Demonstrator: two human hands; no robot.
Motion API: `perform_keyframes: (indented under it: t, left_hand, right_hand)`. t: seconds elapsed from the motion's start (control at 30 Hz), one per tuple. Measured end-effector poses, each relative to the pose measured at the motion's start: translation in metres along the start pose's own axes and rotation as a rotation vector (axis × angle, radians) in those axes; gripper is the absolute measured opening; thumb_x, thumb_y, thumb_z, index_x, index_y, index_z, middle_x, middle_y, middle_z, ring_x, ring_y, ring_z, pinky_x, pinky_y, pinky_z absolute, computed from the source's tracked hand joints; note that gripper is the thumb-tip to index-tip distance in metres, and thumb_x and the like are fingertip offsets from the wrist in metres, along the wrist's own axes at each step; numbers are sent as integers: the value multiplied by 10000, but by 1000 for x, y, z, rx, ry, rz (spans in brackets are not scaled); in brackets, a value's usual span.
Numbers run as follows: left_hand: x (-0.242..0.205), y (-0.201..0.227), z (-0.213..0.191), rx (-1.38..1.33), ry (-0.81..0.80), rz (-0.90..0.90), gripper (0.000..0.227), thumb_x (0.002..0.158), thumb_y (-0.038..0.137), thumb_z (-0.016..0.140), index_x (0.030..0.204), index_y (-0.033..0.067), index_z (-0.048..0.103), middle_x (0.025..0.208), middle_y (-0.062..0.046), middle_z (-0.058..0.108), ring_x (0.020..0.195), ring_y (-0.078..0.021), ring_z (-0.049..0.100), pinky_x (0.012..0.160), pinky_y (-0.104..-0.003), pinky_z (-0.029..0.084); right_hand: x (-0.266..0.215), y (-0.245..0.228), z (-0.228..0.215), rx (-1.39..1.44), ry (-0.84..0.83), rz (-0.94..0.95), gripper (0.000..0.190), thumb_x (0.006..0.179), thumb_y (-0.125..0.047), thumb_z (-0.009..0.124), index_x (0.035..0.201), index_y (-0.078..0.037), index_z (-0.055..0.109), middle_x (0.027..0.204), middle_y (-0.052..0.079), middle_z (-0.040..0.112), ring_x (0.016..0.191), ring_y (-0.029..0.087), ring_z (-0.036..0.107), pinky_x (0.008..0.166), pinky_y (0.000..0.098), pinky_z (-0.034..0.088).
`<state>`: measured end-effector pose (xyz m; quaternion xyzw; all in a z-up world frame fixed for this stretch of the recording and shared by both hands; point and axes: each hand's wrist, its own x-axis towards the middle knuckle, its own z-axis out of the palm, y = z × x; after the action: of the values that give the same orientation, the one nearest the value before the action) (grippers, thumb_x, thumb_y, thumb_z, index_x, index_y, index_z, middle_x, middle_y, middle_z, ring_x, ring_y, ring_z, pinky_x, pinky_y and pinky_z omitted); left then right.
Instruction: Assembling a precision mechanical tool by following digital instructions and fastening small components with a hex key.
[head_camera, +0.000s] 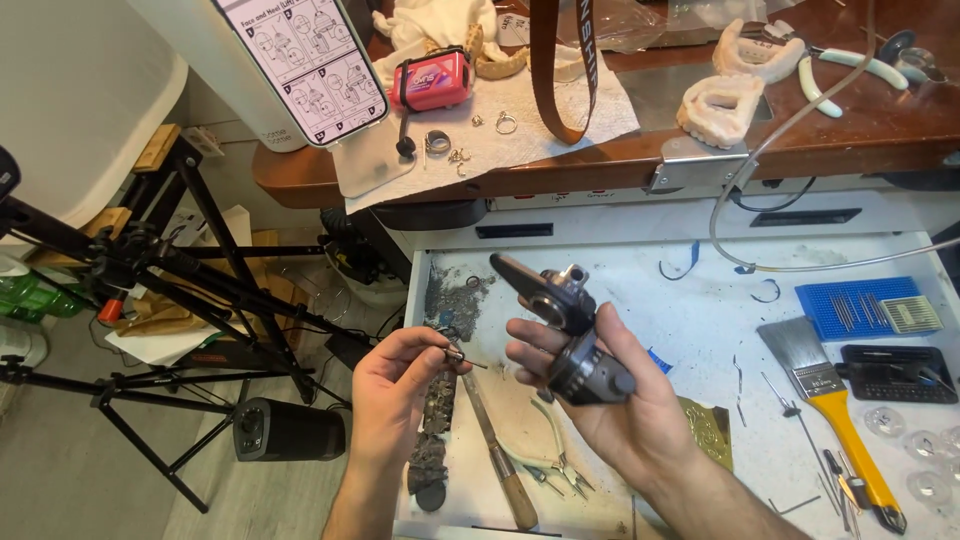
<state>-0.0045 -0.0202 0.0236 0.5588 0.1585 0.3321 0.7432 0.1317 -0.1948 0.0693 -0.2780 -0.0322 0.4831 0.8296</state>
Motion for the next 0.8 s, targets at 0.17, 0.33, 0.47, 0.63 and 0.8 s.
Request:
perform_keyframes:
  t: [0.17,0.33,0.47,0.63,0.8]
  left_hand:
    - [-4,21,17,-58,-39,109,204,890,157,736,982,-18,685,835,-129,704,746,-265,718,731,-377,627]
    - [-3,26,37,7,3,83,175,909,147,709,988,-6,677,813,-126,714,731,-254,737,672,-340,608]
    - [-19,49,61,132,-16,246,128,889,93,721,957,-7,678,841,-131,720,756,-209,711,676,-268,565]
    - [-36,68,88,405,-174,484,133,889,60,724,1017,71,689,933,-60,752,853,-159,700,809,-272,584]
    - [-63,84,111,758,-190,592,295,806,67,828,1028,195,683,892,63,783,696,-56,608,671,-187,480]
  right_hand:
    - [3,-14,41,-32,253,234,820,957,-556,239,1407,79,498,1328,344,583,1178,446,556,1052,488,401]
    - [-3,-19,41,-88,274,308,869,976,-555,187,1373,137,531,1378,340,605,1285,480,569,1074,497,400]
    - [10,-5,-22,22,-84,264,893,994,-609,232,1265,186,536,1210,378,630,1018,509,634,866,516,476]
    - [13,4,-58,8,-423,74,867,996,-563,337,1286,243,477,857,275,706,601,424,613,602,484,500]
    - [12,14,-106,161,-773,364,1033,877,-618,542,1405,230,280,858,242,665,689,299,712,523,316,589]
